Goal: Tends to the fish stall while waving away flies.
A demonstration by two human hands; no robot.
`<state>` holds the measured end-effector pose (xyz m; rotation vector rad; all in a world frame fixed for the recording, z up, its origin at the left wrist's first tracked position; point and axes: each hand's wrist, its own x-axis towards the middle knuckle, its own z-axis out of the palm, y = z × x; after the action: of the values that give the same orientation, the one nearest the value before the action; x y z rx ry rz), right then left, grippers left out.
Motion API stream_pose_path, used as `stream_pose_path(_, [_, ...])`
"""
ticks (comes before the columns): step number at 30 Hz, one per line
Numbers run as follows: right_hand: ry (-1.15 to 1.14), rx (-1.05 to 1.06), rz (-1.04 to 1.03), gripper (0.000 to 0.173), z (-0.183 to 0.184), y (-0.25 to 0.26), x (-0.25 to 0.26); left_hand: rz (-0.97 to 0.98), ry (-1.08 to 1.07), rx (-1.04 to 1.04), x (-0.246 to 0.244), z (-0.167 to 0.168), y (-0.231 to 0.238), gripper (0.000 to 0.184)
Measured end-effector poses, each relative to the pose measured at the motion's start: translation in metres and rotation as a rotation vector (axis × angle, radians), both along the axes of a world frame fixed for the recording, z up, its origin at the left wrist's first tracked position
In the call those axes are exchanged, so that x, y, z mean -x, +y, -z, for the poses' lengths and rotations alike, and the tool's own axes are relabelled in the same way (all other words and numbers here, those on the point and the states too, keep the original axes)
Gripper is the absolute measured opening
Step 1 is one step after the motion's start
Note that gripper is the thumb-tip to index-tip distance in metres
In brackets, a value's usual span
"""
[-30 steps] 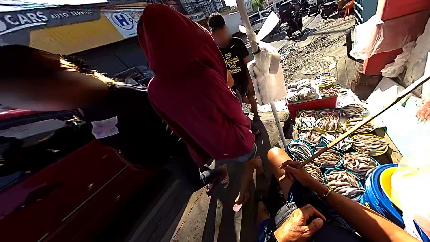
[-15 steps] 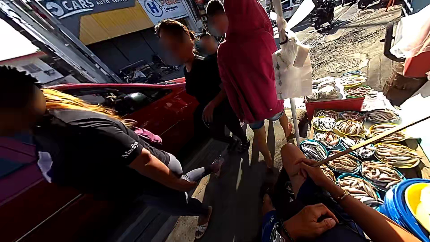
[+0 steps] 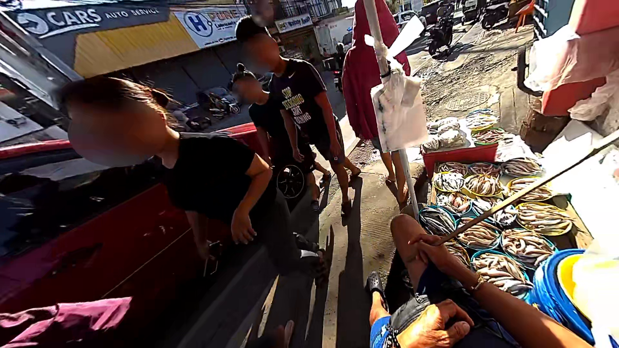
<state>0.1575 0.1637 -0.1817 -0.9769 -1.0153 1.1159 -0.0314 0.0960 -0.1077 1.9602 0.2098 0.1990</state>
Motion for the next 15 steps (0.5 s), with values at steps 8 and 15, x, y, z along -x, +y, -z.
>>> stream_pose_path(8, [0.027, -0.007, -0.026, 0.023, 0.0010, 0.0015, -0.0002, 0.001, 0.011, -0.031, 0.0018, -0.0017, 0.0025, 0.027])
stream_pose_path(15, [0.042, -0.009, 0.012, 0.024, 0.0007, 0.0069, 0.0013, 0.016, -0.018, -0.009, 0.0000, 0.0041, 0.0094, 0.026])
